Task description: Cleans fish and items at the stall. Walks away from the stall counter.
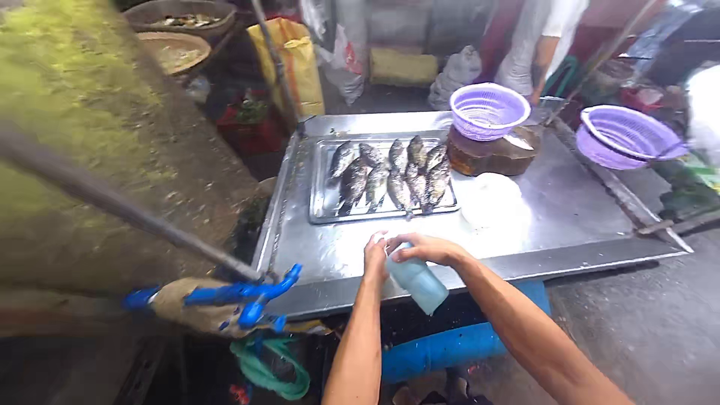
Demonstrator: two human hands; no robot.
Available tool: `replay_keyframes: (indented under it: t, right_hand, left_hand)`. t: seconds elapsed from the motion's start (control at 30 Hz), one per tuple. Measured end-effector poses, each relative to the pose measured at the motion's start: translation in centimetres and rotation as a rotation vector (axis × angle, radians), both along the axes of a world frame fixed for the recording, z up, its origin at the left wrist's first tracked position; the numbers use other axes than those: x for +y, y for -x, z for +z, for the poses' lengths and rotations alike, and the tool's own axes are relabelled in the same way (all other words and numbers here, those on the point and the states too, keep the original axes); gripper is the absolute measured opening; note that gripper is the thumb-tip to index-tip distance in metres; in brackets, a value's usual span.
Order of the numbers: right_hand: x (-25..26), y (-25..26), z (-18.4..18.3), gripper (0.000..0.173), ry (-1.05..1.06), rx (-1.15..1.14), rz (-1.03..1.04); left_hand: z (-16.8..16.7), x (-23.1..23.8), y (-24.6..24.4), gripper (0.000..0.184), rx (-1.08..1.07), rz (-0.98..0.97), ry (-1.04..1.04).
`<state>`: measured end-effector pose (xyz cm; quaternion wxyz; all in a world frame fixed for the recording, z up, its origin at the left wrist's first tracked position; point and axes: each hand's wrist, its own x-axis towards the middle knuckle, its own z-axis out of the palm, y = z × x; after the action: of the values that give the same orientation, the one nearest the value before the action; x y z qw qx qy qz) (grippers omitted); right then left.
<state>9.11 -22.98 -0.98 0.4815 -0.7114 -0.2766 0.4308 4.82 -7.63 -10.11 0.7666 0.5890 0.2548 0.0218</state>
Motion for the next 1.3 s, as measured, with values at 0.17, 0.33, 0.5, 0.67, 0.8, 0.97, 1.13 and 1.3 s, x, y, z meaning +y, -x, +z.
replay_keyframes:
  t: [0.17,0.33,0.5,0.67,0.8,0.97,1.13,1.3]
  right_hand:
    - [1.3,-2.1,0.3,0.052,0.095,0.261,-0.138]
    - [-0.1,-1.9,3.5,0.041,-0.232,0.35,-0.265]
    - [-1.5,-3.7,0.4,0.055,-0.355,0.441,-0.299]
    - [-3.4,-2.8,-1.0,0.07,-0.362,0.471,-0.447]
    - [-4.0,-1.4,-1.9,0.062,-0.359,0.412,-0.534]
    - [-3.6,0.6,-2.5,0.044,-0.308,0.248,-0.662]
    - [-4.9,1.1,-3.8,0.048,-0.241,0.155,-0.559]
    - [-6.4,2.6,-6.8,0.064,-0.271,0.143,-0.404]
  left_hand:
    - [0.7,-2.4,-1.1,0.041,-0.13,0.058,0.137]
    - [2.6,-2.3,-2.6,0.039,-0.093,0.086,0.214]
    - [3.7,0.1,-4.9,0.048,0.1,0.157,0.215]
    - [2.7,1.9,-3.3,0.032,0.1,0.176,0.233]
    - [2.0,2.0,-1.2,0.024,0.043,0.256,0.352]
    - [2.5,3.3,3.8,0.041,-0.009,0.349,0.38]
    - [1.4,4.0,13.8,0.034,-0.079,0.539,0.313]
    - [-3.4,2.6,29.7,0.029,0.087,0.779,0.068]
